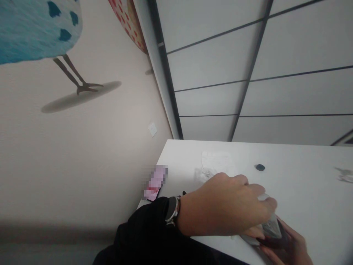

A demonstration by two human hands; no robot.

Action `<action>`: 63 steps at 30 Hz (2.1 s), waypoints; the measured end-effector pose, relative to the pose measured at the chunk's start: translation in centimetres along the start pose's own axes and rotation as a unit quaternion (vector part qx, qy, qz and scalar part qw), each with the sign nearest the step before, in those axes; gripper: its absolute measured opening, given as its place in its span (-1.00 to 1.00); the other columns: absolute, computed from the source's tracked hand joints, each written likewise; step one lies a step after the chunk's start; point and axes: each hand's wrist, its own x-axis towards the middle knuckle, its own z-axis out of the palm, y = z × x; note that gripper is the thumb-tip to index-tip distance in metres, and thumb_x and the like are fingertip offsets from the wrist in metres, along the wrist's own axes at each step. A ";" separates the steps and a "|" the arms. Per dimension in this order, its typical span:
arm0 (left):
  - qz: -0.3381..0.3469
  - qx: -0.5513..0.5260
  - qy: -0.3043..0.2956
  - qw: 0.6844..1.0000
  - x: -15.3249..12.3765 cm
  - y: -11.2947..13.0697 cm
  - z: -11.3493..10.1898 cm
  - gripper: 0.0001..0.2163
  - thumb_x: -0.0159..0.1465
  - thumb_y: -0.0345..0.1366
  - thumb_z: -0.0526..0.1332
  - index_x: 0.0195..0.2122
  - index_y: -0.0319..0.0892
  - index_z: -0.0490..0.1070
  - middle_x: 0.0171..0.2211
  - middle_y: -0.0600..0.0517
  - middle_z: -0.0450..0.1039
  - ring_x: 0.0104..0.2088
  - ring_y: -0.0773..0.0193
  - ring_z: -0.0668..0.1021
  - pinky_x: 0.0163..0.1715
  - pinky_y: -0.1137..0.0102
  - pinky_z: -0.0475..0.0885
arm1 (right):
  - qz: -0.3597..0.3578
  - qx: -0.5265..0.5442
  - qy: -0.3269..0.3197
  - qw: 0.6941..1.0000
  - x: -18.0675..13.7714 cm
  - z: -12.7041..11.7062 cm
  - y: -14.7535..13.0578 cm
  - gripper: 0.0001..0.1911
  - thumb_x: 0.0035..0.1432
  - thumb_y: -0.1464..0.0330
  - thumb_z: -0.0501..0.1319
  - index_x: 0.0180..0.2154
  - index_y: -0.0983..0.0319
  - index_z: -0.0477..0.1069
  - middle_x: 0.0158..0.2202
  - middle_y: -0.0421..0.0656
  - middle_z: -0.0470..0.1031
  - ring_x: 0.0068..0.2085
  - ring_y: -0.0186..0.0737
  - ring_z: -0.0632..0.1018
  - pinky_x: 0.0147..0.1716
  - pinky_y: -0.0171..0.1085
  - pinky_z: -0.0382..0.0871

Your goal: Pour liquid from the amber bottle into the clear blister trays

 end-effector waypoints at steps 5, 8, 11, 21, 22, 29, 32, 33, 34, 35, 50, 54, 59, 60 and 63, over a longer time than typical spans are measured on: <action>0.006 0.000 -0.018 1.000 0.4 -0.1 -0.5 -0.69 0.47 -0.09 0.28 0.06 -0.22 0.47 -0.05 0.00 0.56 -0.15 0.16 0.57 -0.47 0.27 0.37 | 0.012 -0.007 -0.011 1.000 0.0 0.3 -0.7 -0.29 0.33 0.14 0.32 0.40 0.13 0.16 0.33 0.12 0.39 0.25 0.23 0.54 0.17 0.16 0.54; 0.009 0.009 -0.033 0.999 0.7 -0.2 -0.8 -0.57 0.36 -0.05 0.41 0.10 -0.21 0.44 0.03 -0.03 0.58 -0.09 0.13 0.59 -0.39 0.28 0.44 | 0.011 0.009 -0.019 1.000 0.6 0.4 -1.5 -0.24 0.32 0.09 0.34 0.41 0.11 0.13 0.34 0.14 0.37 0.30 0.23 0.49 0.21 0.20 0.49; 0.000 -0.001 -0.064 0.998 1.0 -0.1 -1.2 -0.56 0.33 -0.07 0.44 0.11 -0.19 0.44 0.03 -0.04 0.59 -0.08 0.12 0.61 -0.36 0.31 0.47 | 0.020 0.035 -0.034 0.999 1.1 0.5 -2.1 -0.22 0.32 0.08 0.34 0.42 0.10 0.11 0.36 0.14 0.35 0.32 0.23 0.48 0.25 0.23 0.44; -0.018 0.001 -0.111 0.994 2.1 0.3 -2.0 -0.55 0.29 -0.13 0.48 0.12 -0.15 0.47 0.05 -0.06 0.60 -0.06 0.09 0.63 -0.34 0.34 0.53 | 0.021 0.063 -0.037 0.997 1.9 0.3 -3.6 -0.23 0.32 0.05 0.34 0.42 0.06 0.14 0.35 0.12 0.38 0.30 0.25 0.50 0.25 0.27 0.43; -0.019 0.004 -0.113 0.993 2.1 0.3 -2.0 -0.55 0.28 -0.12 0.49 0.11 -0.15 0.47 0.06 -0.06 0.60 -0.06 0.10 0.63 -0.34 0.34 0.53 | 0.019 0.065 -0.041 0.997 1.9 0.3 -3.7 -0.23 0.32 0.05 0.34 0.42 0.06 0.14 0.35 0.12 0.38 0.30 0.24 0.51 0.25 0.26 0.44; -0.012 0.018 -0.102 0.995 2.1 0.4 -1.9 -0.53 0.26 -0.12 0.51 0.13 -0.13 0.48 0.07 -0.06 0.60 -0.06 0.10 0.64 -0.36 0.36 0.51 | 0.024 0.090 -0.045 0.995 2.1 0.4 -3.7 -0.21 0.31 0.05 0.35 0.43 0.06 0.12 0.37 0.13 0.36 0.33 0.21 0.48 0.30 0.25 0.38; -0.011 0.019 -0.111 0.994 2.3 0.5 -2.0 -0.54 0.26 -0.12 0.50 0.12 -0.13 0.48 0.07 -0.06 0.60 -0.07 0.09 0.64 -0.35 0.35 0.52 | 0.026 0.095 -0.048 0.994 2.3 0.4 -3.9 -0.19 0.30 0.06 0.36 0.43 0.08 0.11 0.36 0.16 0.36 0.34 0.22 0.47 0.31 0.26 0.37; -0.011 0.019 -0.113 0.993 2.3 0.5 -2.1 -0.54 0.26 -0.13 0.50 0.12 -0.13 0.48 0.07 -0.06 0.60 -0.07 0.09 0.64 -0.35 0.35 0.52 | 0.026 0.095 -0.048 0.994 2.3 0.3 -4.0 -0.18 0.30 0.05 0.37 0.43 0.09 0.11 0.36 0.16 0.37 0.34 0.22 0.47 0.30 0.27 0.38; -0.011 0.018 -0.113 0.993 2.4 0.5 -2.2 -0.55 0.27 -0.13 0.50 0.12 -0.13 0.48 0.07 -0.07 0.60 -0.07 0.10 0.64 -0.35 0.35 0.52 | 0.025 0.095 -0.048 0.994 2.4 0.3 -4.1 -0.19 0.30 0.05 0.36 0.43 0.09 0.12 0.36 0.16 0.37 0.34 0.21 0.47 0.30 0.27 0.38; -0.011 0.018 -0.114 0.993 2.5 0.6 -2.2 -0.55 0.27 -0.13 0.50 0.12 -0.13 0.49 0.07 -0.07 0.60 -0.07 0.10 0.64 -0.35 0.35 0.52 | 0.022 0.094 -0.048 0.994 2.5 0.3 -4.1 -0.19 0.30 0.05 0.36 0.43 0.09 0.12 0.36 0.16 0.37 0.33 0.21 0.48 0.30 0.28 0.38; -0.011 0.029 -0.122 0.992 3.1 0.7 -2.5 -0.60 0.29 -0.15 0.48 0.10 -0.11 0.49 0.06 -0.05 0.60 -0.07 0.10 0.64 -0.34 0.35 0.51 | 0.021 0.095 -0.046 0.994 3.0 0.1 -5.0 -0.22 0.29 0.03 0.37 0.40 0.08 0.17 0.34 0.13 0.41 0.31 0.22 0.50 0.28 0.28 0.40; -0.009 0.028 -0.126 0.992 3.2 0.7 -2.5 -0.56 0.26 -0.14 0.50 0.11 -0.11 0.49 0.05 -0.05 0.60 -0.07 0.10 0.64 -0.35 0.35 0.52 | 0.025 0.092 -0.048 0.994 3.1 -0.1 -5.2 -0.20 0.26 0.04 0.40 0.39 0.09 0.19 0.33 0.13 0.42 0.31 0.23 0.50 0.29 0.27 0.40; -0.013 0.023 -0.139 0.990 3.3 0.8 -2.6 -0.57 0.25 -0.17 0.51 0.10 -0.13 0.51 0.03 -0.05 0.60 -0.07 0.08 0.64 -0.34 0.34 0.53 | 0.018 0.093 -0.049 0.994 3.3 -0.3 -5.4 -0.20 0.26 0.04 0.40 0.40 0.07 0.18 0.33 0.13 0.43 0.30 0.24 0.51 0.27 0.28 0.42; -0.013 0.023 -0.137 0.990 3.4 0.8 -2.6 -0.57 0.25 -0.18 0.51 0.09 -0.13 0.51 0.03 -0.05 0.61 -0.07 0.07 0.64 -0.35 0.34 0.53 | 0.018 0.093 -0.050 0.994 3.3 -0.3 -5.4 -0.20 0.26 0.04 0.40 0.40 0.07 0.18 0.33 0.12 0.43 0.30 0.24 0.51 0.27 0.28 0.42; -0.013 0.025 -0.137 0.990 3.3 0.8 -2.6 -0.58 0.25 -0.18 0.51 0.09 -0.12 0.51 0.03 -0.05 0.61 -0.08 0.08 0.64 -0.34 0.36 0.52 | 0.022 0.093 -0.051 0.994 3.2 -0.2 -5.4 -0.21 0.27 0.05 0.40 0.40 0.07 0.18 0.34 0.12 0.42 0.31 0.24 0.50 0.28 0.28 0.40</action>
